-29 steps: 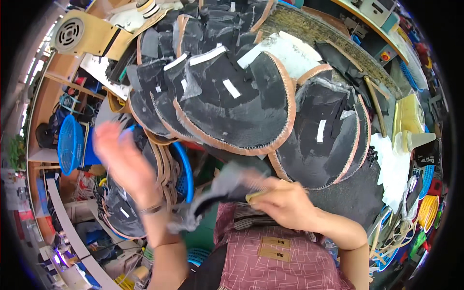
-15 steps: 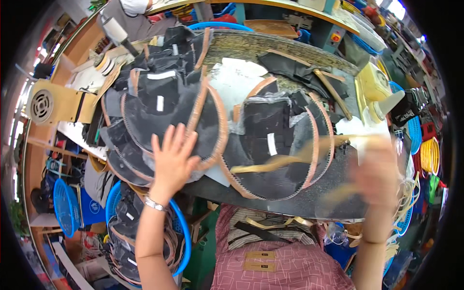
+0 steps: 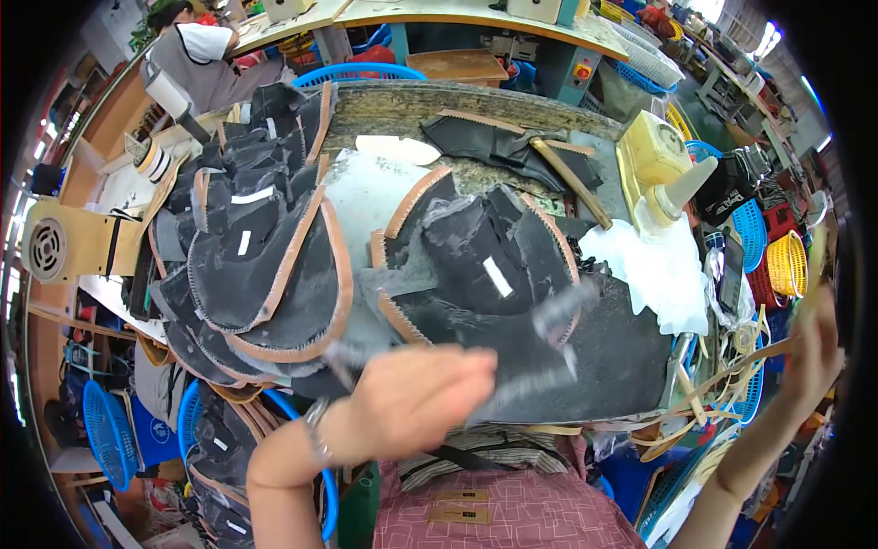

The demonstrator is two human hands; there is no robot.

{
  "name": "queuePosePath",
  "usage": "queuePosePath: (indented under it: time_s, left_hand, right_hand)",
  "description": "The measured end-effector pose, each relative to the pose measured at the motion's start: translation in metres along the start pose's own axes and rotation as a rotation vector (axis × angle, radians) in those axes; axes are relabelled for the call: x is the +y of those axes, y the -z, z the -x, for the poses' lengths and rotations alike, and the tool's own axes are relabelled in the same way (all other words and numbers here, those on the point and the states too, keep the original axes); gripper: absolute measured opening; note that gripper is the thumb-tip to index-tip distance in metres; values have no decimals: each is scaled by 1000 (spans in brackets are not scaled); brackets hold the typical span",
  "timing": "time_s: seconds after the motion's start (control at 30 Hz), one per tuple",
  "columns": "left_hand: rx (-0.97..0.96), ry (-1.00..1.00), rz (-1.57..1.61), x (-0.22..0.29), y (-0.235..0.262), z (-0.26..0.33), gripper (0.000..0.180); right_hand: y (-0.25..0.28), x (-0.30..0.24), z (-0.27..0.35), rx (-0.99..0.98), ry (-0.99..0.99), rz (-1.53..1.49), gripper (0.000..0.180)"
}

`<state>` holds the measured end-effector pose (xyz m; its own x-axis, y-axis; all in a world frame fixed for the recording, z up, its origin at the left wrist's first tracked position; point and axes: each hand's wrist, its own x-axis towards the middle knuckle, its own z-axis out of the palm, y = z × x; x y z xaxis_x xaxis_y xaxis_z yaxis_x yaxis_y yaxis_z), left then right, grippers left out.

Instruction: The person assembles shoe parts by hand, using a hammer to secure components and attaching elastic bands and white plastic pieces to the shoe uppers. The person repeatedly picks up parts, aligns them, and hammers them into place on a workbench in a factory setting.

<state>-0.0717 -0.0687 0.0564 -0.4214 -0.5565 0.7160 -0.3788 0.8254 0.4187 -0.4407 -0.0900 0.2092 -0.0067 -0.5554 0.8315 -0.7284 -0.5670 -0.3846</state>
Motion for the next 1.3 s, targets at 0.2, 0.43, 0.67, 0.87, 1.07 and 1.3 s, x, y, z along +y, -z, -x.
queuePosePath:
  time_s: [0.2, 0.43, 0.67, 0.87, 1.07, 1.3]
  left_hand:
    - [-338, 803, 324, 0, -15, -17, 29]
    - [-199, 916, 202, -37, -46, 8, 34]
    - [-371, 1146, 495, -52, -29, -7, 26]
    - [-470, 1140, 583, -60, -21, -8, 29]
    - [-483, 1078, 534, -58, -18, -11, 23]
    - [-344, 942, 210, -51, -26, -2, 15]
  right_hand:
    - [-43, -9, 64, -886, -125, -425, 11]
    - [-117, -9, 113, -1160, -759, -1102, 11]
    - [-203, -24, 149, -1022, -708, -801, 19]
    - [-217, -26, 147, -1029, -826, -823, 17]
    - [-215, -35, 137, -1053, -966, -648, 19]
    - [-172, -20, 128, -1241, -1047, -545, 23]
